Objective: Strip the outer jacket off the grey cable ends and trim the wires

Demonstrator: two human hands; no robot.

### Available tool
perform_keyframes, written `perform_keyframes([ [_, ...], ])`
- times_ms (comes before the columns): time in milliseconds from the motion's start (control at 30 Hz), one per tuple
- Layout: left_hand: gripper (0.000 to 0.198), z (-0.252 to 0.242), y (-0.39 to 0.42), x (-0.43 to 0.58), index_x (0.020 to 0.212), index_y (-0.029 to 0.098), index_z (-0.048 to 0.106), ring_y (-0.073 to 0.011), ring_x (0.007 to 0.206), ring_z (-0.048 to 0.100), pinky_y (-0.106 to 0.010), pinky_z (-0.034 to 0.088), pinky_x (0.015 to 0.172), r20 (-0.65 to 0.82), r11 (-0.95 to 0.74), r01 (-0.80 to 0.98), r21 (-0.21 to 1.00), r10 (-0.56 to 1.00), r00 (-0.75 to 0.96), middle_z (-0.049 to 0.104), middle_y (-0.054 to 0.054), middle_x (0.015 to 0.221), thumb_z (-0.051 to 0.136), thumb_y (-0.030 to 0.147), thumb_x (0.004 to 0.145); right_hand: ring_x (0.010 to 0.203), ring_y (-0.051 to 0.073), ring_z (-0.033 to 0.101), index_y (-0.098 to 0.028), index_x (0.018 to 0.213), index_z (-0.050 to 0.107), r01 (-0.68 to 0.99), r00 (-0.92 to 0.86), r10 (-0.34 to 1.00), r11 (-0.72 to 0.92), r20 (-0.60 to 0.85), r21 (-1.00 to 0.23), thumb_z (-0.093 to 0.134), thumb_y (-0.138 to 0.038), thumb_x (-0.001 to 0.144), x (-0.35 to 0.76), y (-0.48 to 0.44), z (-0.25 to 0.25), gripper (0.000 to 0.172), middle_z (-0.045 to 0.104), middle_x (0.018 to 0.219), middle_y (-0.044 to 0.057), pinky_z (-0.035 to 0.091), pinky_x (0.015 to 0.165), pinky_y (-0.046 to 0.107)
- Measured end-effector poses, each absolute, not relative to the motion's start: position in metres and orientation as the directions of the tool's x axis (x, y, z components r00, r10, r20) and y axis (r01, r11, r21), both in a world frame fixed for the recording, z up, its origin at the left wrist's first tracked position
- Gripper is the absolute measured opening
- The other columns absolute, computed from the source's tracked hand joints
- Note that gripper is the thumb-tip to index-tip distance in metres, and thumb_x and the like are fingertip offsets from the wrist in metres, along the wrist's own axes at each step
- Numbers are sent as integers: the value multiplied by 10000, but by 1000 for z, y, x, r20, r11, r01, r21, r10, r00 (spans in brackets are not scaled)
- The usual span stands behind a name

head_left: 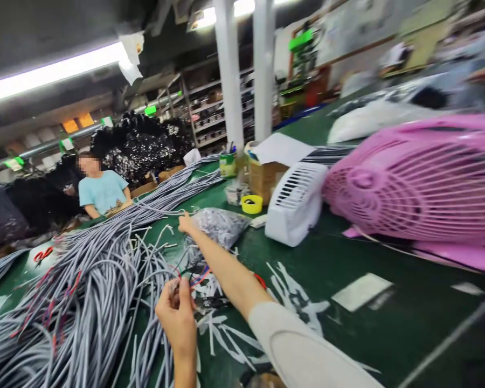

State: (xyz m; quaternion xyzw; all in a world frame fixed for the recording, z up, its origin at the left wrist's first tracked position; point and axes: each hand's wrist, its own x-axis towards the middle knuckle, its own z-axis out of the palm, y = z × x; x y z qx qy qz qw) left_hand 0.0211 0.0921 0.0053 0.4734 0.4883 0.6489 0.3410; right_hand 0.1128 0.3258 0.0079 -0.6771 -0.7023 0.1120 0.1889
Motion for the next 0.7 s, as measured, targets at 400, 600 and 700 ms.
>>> perform_keyframes([
  [400, 360, 11, 86, 22, 599, 149, 548, -73, 367, 370, -184, 297, 371, 254, -257, 29, 966, 923, -288, 404, 52, 420, 611, 492, 688, 953, 189, 552, -141, 1148, 496, 924, -10, 999, 29, 52, -382, 494, -301, 878, 110, 324, -14, 314, 532, 1134, 91, 480, 788, 395],
  [600, 411, 16, 85, 24, 560, 157, 492, -67, 364, 351, -196, 271, 372, 218, -215, 43, 976, 930, -295, 410, 40, 436, 569, 537, 699, 980, 197, 546, -155, 1163, 489, 945, 46, 999, -42, 5, -323, 502, -308, 870, 97, 342, -29, 331, 514, 1168, 89, 476, 814, 404],
  [700, 419, 19, 84, 24, 574, 157, 497, -71, 359, 352, -200, 270, 365, 201, -199, 37, 979, 934, -294, 402, 42, 430, 563, 553, 692, 980, 195, 547, -153, 1142, 505, 953, 28, 1000, -31, -12, -300, 503, -311, 870, 98, 345, -35, 315, 526, 1153, 84, 474, 817, 403],
])
